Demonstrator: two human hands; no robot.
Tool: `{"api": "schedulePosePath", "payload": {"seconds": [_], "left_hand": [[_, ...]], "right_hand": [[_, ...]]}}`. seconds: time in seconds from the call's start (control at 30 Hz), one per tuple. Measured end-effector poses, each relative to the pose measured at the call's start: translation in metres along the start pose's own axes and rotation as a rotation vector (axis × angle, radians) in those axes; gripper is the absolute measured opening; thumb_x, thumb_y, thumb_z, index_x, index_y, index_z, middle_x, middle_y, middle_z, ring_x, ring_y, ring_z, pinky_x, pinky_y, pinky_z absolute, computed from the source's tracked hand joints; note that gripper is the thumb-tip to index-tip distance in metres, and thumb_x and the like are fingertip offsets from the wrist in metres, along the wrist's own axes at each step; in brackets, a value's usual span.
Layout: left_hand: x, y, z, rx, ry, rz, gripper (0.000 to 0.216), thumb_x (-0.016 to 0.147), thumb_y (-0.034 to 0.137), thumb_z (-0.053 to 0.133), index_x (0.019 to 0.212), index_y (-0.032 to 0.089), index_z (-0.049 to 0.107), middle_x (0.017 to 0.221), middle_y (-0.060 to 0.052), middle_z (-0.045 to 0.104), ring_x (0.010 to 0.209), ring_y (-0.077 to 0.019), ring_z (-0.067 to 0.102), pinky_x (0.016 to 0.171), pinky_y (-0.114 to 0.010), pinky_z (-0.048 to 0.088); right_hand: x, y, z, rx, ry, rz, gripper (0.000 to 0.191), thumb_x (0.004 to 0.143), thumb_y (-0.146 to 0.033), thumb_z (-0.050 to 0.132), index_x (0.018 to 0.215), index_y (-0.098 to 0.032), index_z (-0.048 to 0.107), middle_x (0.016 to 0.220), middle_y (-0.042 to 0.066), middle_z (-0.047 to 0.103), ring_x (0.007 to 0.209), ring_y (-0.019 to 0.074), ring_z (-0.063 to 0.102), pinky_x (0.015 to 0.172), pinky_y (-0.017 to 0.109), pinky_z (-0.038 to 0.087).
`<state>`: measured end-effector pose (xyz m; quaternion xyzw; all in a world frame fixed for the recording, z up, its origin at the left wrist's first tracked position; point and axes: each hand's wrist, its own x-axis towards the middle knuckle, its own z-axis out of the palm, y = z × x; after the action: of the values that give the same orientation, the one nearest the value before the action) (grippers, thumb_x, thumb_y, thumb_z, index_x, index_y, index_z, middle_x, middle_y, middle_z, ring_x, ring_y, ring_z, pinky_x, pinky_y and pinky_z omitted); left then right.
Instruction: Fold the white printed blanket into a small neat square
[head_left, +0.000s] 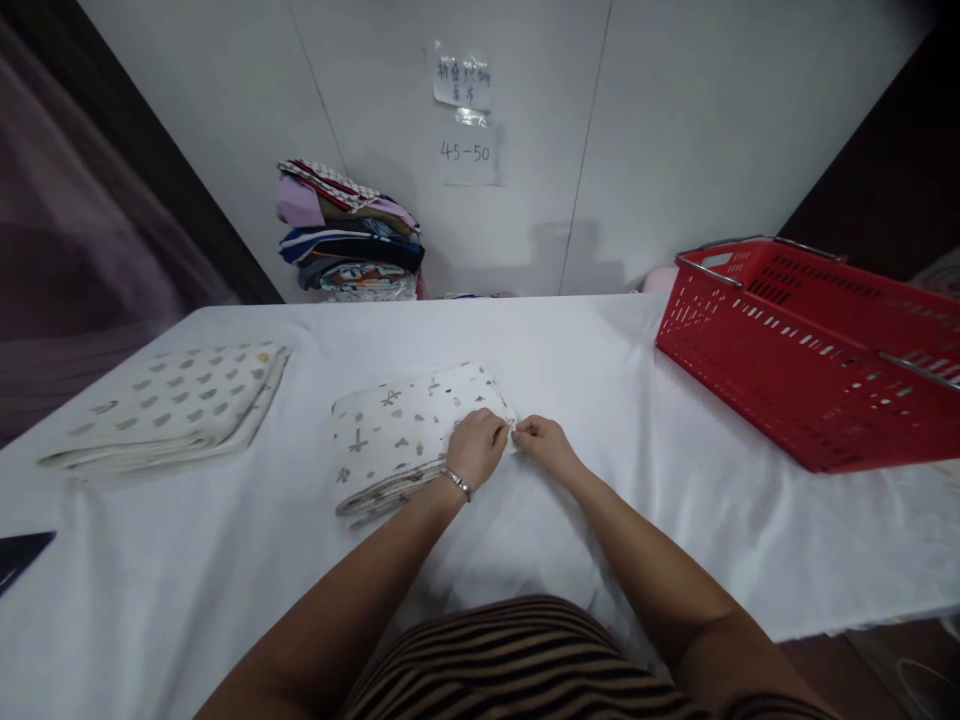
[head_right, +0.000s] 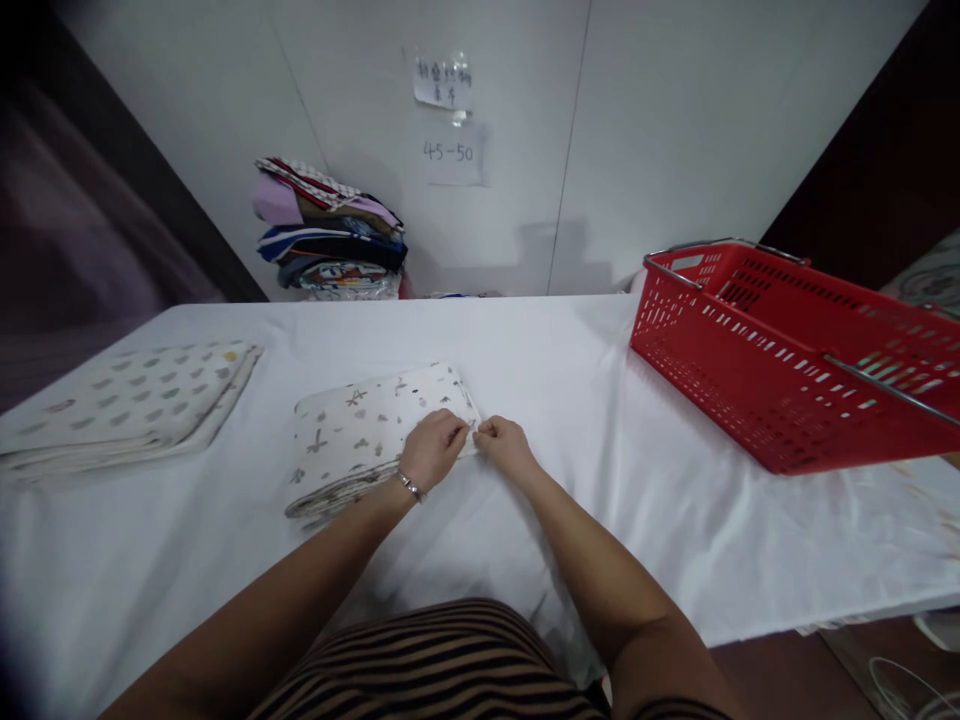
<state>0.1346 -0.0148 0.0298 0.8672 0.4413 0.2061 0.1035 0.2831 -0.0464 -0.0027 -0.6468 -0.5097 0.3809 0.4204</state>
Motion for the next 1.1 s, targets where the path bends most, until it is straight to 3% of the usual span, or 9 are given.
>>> {"api": "schedulePosePath", "payload": {"seconds": [0.27, 0.43, 0.67, 0.77, 0.9, 1.1], "left_hand": [[-0.004, -0.002, 0.004, -0.014, -0.018, 0.070, 0.021, 0.087, 0.023, 0.043, 0.076, 0.019, 0.061, 0.081, -0.004, 0.057, 0.082, -0.0162, 0.051, 0.074, -0.030, 0.039], [-0.005, -0.001, 0.005, -0.009, -0.007, 0.073, 0.010, 0.078, 0.027, 0.057, 0.083, 0.020, 0.060, 0.087, -0.004, 0.058, 0.086, -0.0188, 0.051, 0.076, -0.032, 0.040], [0.005, -0.004, 0.000, -0.232, 0.023, -0.109, 0.013, 0.081, 0.026, 0.053, 0.071, 0.020, 0.058, 0.076, -0.001, 0.056, 0.074, -0.0136, 0.052, 0.066, -0.027, 0.040], [0.005, -0.005, -0.002, -0.300, 0.038, -0.144, 0.013, 0.080, 0.028, 0.053, 0.071, 0.020, 0.058, 0.076, 0.000, 0.056, 0.072, -0.0124, 0.052, 0.064, -0.025, 0.040], [0.002, -0.004, -0.003, -0.250, 0.053, -0.062, 0.014, 0.082, 0.028, 0.051, 0.073, 0.020, 0.057, 0.075, 0.000, 0.055, 0.075, -0.0136, 0.052, 0.067, -0.026, 0.040], [0.003, -0.002, 0.000, -0.051, 0.030, 0.120, 0.013, 0.084, 0.025, 0.049, 0.074, 0.019, 0.056, 0.079, -0.003, 0.055, 0.079, -0.0168, 0.050, 0.072, -0.030, 0.039]], "right_hand": [[-0.001, -0.009, -0.002, 0.276, -0.040, 0.146, 0.015, 0.064, -0.031, 0.057, 0.060, -0.018, 0.052, 0.045, -0.007, 0.044, 0.041, 0.0072, 0.036, 0.041, 0.021, 0.027], [-0.001, -0.012, -0.001, 0.397, -0.060, 0.188, 0.015, 0.062, -0.029, 0.059, 0.056, -0.018, 0.051, 0.043, -0.007, 0.045, 0.038, 0.0059, 0.034, 0.039, 0.021, 0.023], [0.002, -0.013, -0.015, 0.448, 0.026, 0.203, 0.017, 0.063, -0.033, 0.059, 0.061, -0.018, 0.052, 0.044, -0.007, 0.045, 0.036, 0.0057, 0.034, 0.037, 0.021, 0.020], [0.001, -0.008, -0.019, 0.344, -0.042, 0.227, 0.024, 0.068, -0.040, 0.058, 0.061, -0.018, 0.052, 0.043, -0.007, 0.045, 0.035, 0.0057, 0.033, 0.036, 0.021, 0.021], [-0.003, -0.005, -0.016, 0.223, -0.133, 0.205, 0.030, 0.069, -0.042, 0.060, 0.056, -0.018, 0.048, 0.041, -0.006, 0.044, 0.035, 0.0054, 0.033, 0.037, 0.021, 0.022], [-0.004, -0.010, -0.011, 0.229, -0.118, 0.176, 0.021, 0.066, -0.033, 0.061, 0.057, -0.019, 0.049, 0.039, -0.008, 0.042, 0.036, 0.0059, 0.033, 0.038, 0.021, 0.023]]}}
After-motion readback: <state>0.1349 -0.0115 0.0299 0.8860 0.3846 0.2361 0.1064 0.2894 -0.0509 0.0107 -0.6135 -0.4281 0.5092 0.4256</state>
